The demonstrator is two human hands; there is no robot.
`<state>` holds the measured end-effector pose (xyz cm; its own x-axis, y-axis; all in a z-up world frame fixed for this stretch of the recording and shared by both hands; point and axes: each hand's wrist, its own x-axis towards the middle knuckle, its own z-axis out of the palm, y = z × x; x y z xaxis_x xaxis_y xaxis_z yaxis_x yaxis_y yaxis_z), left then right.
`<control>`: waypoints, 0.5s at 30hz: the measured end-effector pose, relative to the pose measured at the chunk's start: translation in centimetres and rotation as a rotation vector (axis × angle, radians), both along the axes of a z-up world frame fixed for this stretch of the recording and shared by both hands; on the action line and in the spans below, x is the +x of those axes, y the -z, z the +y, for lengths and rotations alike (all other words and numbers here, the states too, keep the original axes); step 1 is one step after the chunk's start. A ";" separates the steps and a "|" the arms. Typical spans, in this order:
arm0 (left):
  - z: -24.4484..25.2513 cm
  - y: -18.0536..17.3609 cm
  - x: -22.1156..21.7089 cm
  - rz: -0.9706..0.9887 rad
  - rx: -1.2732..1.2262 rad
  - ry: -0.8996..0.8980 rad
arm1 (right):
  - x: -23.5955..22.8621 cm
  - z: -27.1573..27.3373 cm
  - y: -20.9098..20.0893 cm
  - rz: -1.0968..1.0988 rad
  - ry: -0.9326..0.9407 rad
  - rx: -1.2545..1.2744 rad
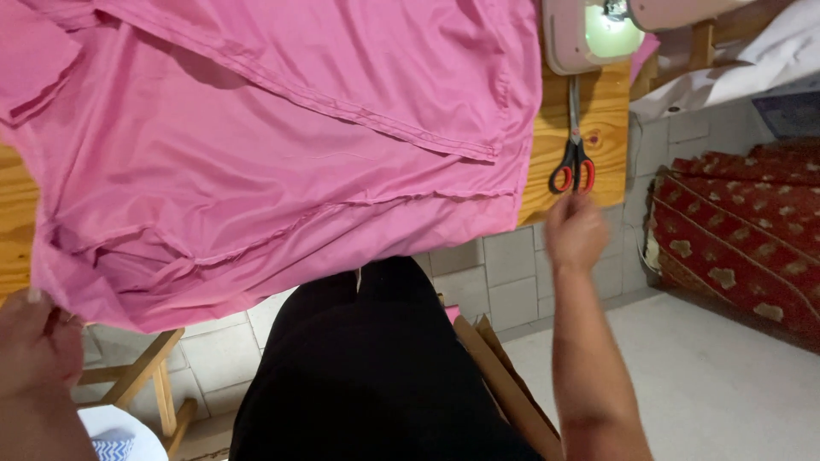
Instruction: The person uses scissors to cut a pink fabric garment laid on a wooden table. They trim seams and edges, then fold and smooth the fabric. Finally, they cut a long strip of pink fabric into smaller pieces.
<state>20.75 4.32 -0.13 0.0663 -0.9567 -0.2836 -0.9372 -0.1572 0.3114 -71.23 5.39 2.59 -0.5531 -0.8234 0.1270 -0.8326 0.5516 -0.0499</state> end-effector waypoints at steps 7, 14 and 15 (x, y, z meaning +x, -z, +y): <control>0.9 5.7 0.6 0.857 0.086 -0.743 | 7.5 7.1 10.2 -1.409 0.457 -0.012; -0.9 1.6 -0.1 0.370 0.117 -0.512 | 8.6 7.4 2.5 -1.293 0.235 0.300; -1.1 0.6 -0.3 0.238 0.130 -0.464 | 7.8 7.1 0.4 -1.140 0.166 0.493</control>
<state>20.49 3.21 -0.73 0.3928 -0.7982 -0.4568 -0.6660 -0.5894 0.4573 -63.47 12.52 2.22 -0.2470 -0.5567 -0.7931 -0.3702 0.8106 -0.4537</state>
